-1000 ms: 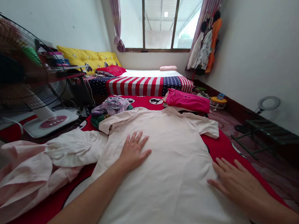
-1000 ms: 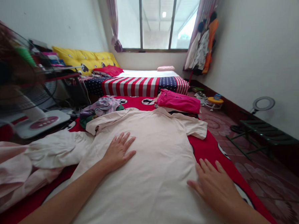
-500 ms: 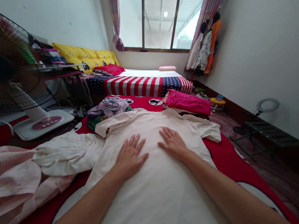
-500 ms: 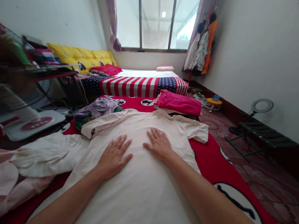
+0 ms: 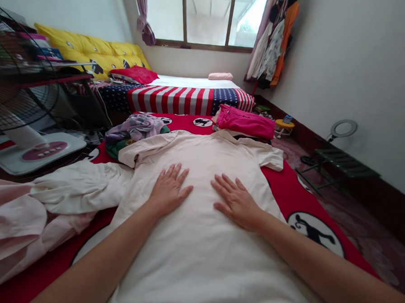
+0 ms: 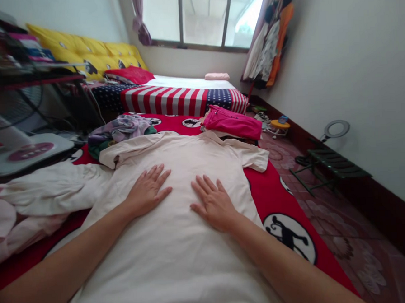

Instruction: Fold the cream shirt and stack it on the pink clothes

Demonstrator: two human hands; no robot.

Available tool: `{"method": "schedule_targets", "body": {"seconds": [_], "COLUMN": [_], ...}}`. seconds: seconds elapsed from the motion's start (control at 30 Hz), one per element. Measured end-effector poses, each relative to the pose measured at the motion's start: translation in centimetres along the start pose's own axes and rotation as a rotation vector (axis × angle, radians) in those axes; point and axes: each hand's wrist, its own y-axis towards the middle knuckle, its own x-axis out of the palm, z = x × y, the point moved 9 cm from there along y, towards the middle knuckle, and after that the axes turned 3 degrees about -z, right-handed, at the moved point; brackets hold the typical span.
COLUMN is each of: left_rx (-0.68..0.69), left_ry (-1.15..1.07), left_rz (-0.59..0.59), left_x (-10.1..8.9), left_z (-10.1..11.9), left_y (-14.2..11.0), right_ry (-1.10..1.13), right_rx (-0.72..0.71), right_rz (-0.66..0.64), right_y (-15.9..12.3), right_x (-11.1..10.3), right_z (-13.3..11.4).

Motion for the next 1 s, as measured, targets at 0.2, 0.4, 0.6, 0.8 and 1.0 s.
{"method": "schedule_targets", "body": {"seconds": [0.2,0.4,0.6,0.8,1.0], "left_rx": [-0.006,-0.018,-0.183,-0.358,-0.403], "left_ry": [-0.005,-0.038,-0.089,-0.326,-0.171], "left_rz": [0.011,0.032,0.115,0.361,0.701], "left_x": [-0.1,-0.3,-0.7,-2.4,-8.7], "left_z": [0.0,0.1,-2.2,-6.1,-10.2], "left_y": [-0.1,0.0,-0.2,-0.6,-2.2], "right_ry": [-0.113,-0.247,0.166,0.201,0.261], "right_rx": [0.405,0.439,0.080,0.174,0.164], "right_rz": [-0.057,-0.017,-0.070,0.138,0.165], "right_y": [-4.9,-2.2,4.0,5.5,5.1], "right_x": [0.5,-3.0,-1.0,0.1,-0.2], "right_z": [10.2,6.9,-1.8,0.8,1.1]}}
